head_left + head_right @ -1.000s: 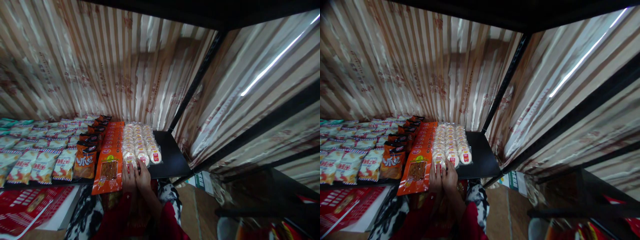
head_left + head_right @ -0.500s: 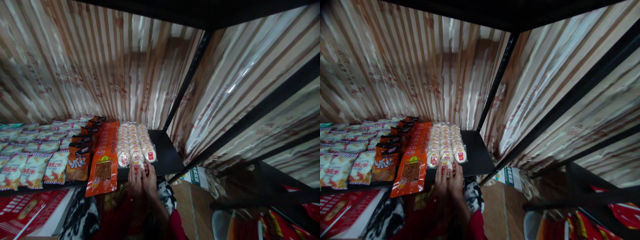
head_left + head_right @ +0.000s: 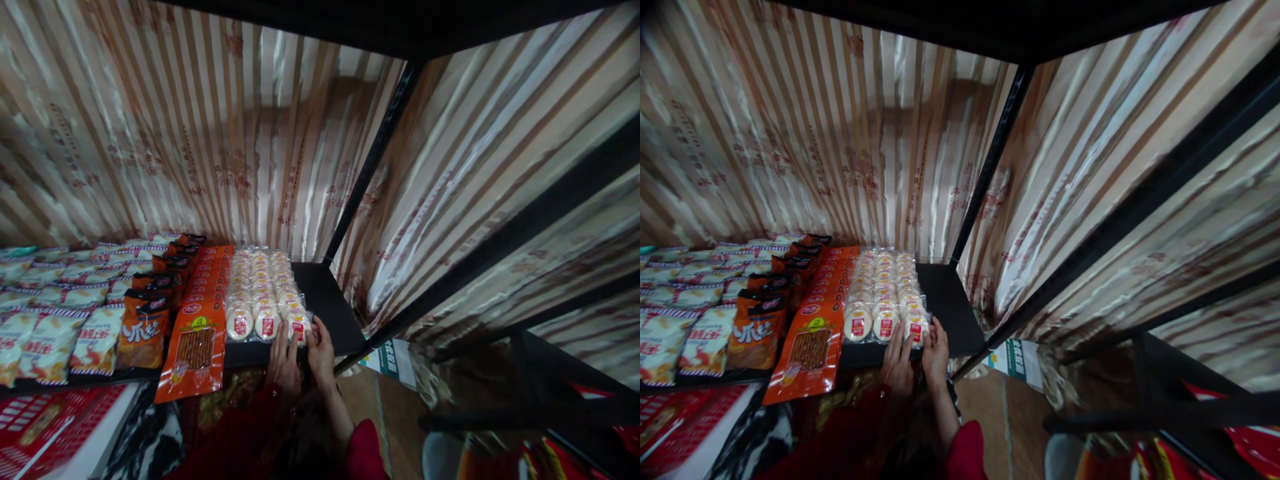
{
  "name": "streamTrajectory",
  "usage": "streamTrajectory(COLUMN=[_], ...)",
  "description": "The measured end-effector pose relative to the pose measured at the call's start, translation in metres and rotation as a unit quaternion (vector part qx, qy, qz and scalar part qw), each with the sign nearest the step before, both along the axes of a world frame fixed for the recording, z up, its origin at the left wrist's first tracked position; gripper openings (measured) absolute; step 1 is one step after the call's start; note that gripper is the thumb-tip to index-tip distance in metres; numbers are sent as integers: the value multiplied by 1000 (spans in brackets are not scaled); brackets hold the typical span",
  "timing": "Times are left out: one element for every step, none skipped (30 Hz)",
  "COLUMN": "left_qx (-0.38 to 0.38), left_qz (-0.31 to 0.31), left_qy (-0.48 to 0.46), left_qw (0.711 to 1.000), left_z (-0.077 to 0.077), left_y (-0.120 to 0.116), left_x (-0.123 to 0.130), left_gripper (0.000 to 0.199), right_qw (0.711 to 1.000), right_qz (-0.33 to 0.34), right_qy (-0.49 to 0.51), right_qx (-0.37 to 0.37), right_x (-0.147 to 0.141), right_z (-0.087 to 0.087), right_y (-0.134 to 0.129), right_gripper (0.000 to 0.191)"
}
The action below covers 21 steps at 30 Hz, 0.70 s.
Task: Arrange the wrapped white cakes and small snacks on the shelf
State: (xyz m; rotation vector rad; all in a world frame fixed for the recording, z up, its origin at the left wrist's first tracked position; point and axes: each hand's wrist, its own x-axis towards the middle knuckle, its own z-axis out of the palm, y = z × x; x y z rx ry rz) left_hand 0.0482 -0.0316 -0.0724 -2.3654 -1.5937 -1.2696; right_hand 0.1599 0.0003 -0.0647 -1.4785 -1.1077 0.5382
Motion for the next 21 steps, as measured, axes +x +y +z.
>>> streamTrajectory(left_qx=[-1,-1,-1,-1,0,2,9,20,32,44,51,56,59,62,66,71,76,81,83,84,85], left_qz=[9,14,14,12,8,2,-2,-4,-7,-11,-15,-18,-19,-19,-17,-16,-16,-15,-14,-10,-7], left_qy=[1,5,12,23,35,49,60,71,80,89,96,102,106,110,115,121,126,130,130,125,118], left_qw=[1000,1000,1000,1000,999,999,998,997,996,995,994,993,992,992,991,990,989,988,988,989,989], left_z=[-2,-5,-7,-8,-9,-11,-12,-12,-13,-14,-15,-15,-16,-16,-17,-18,-18,-19,-20,-21,-21], left_y=[2,4,6,8,9,11,13,14,16,17,18,19,19,20,20,20,20,20,20,20,21], left_x=[1,1,1,1,0,0,-1,-1,-2,-2,-2,-3,-4,-4,-5,-5,-6,-6,-6,-6,-6], left_gripper=[63,65,66,66,66,66,64,63,60,57,54,50,47,44,43,42,42,43,43,43,43], right_qw=[1000,1000,1000,1000,1000,1000,999,999,998,997,996,996,995,995,995,994,994,994,994,994,994], right_qz=[-3,-4,-5,-5,-6,-7,-8,-9,-10,-11,-13,-16,-20,-24,-26,-27,-29,-29,-29,-27,-25], right_qy=[-3,-6,-10,-14,-21,-28,-38,-49,-61,-72,-80,-87,-92,-95,-98,-102,-105,-107,-107,-106,-106], right_qx=[3,4,4,2,-2,-7,-13,-17,-20,-21,-21,-20,-17,-15,-13,-11,-9,-7,-6,-5,-6], right_x=[1,2,3,4,5,5,5,5,4,4,3,3,2,2,2,2,1,1,0,0,-1], right_z=[0,0,0,1,1,2,3,5,6,7,8,9,9,9,9,8,8,8,7,7,7], right_y=[3,5,8,10,12,13,14,14,14,14,14,13,12,11,11,10,10,10,11,12,13], right_gripper=[47,46,47,47,47,47,47,47,46,45,45,44,43,43,43,43,43,44,44,45,45])
